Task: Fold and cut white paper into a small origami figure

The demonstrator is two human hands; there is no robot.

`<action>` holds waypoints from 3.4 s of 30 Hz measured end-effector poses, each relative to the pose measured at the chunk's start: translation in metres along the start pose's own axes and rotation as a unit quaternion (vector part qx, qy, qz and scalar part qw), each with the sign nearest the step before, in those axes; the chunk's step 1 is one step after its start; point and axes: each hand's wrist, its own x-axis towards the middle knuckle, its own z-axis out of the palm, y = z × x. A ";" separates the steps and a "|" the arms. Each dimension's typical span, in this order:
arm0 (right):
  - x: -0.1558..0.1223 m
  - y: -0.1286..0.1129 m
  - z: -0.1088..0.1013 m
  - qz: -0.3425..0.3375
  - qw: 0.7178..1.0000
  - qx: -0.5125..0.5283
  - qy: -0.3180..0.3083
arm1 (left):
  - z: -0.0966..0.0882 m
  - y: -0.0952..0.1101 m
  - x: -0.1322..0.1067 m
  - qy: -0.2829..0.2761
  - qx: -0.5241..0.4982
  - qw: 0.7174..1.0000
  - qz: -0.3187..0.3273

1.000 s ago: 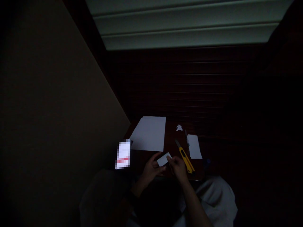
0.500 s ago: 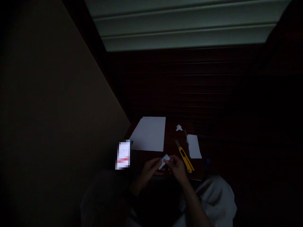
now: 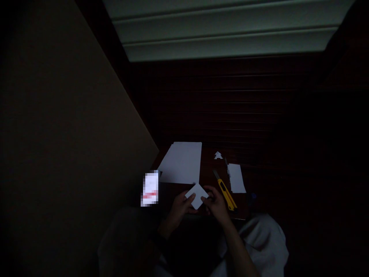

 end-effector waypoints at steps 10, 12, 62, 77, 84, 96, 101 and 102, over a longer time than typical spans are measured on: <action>-0.004 -0.008 0.000 0.014 0.999 0.033 -0.020 | -0.005 -0.003 0.003 -0.001 -0.011 1.000 0.026; -0.004 -0.006 -0.001 0.025 0.999 0.024 -0.028 | -0.006 -0.006 0.006 0.005 -0.033 0.999 0.029; 0.001 0.000 0.007 -0.008 0.990 0.024 0.137 | -0.004 0.000 -0.003 0.022 -0.014 1.000 -0.003; -0.010 -0.001 0.008 -0.068 0.996 -0.055 0.026 | -0.007 0.004 0.004 0.078 -0.029 0.996 0.037; -0.010 -0.006 0.004 -0.051 0.993 -0.088 -0.052 | -0.010 0.005 0.000 0.072 -0.057 0.994 0.055; -0.007 -0.011 0.002 -0.045 0.993 -0.109 -0.030 | -0.010 0.002 0.002 0.086 -0.050 0.994 0.047; -0.009 -0.010 0.005 -0.069 0.993 -0.095 0.003 | -0.009 0.004 0.002 0.080 -0.048 0.995 0.041; -0.010 -0.012 0.005 -0.068 0.994 -0.086 0.001 | -0.009 0.003 0.002 0.083 -0.043 0.995 0.038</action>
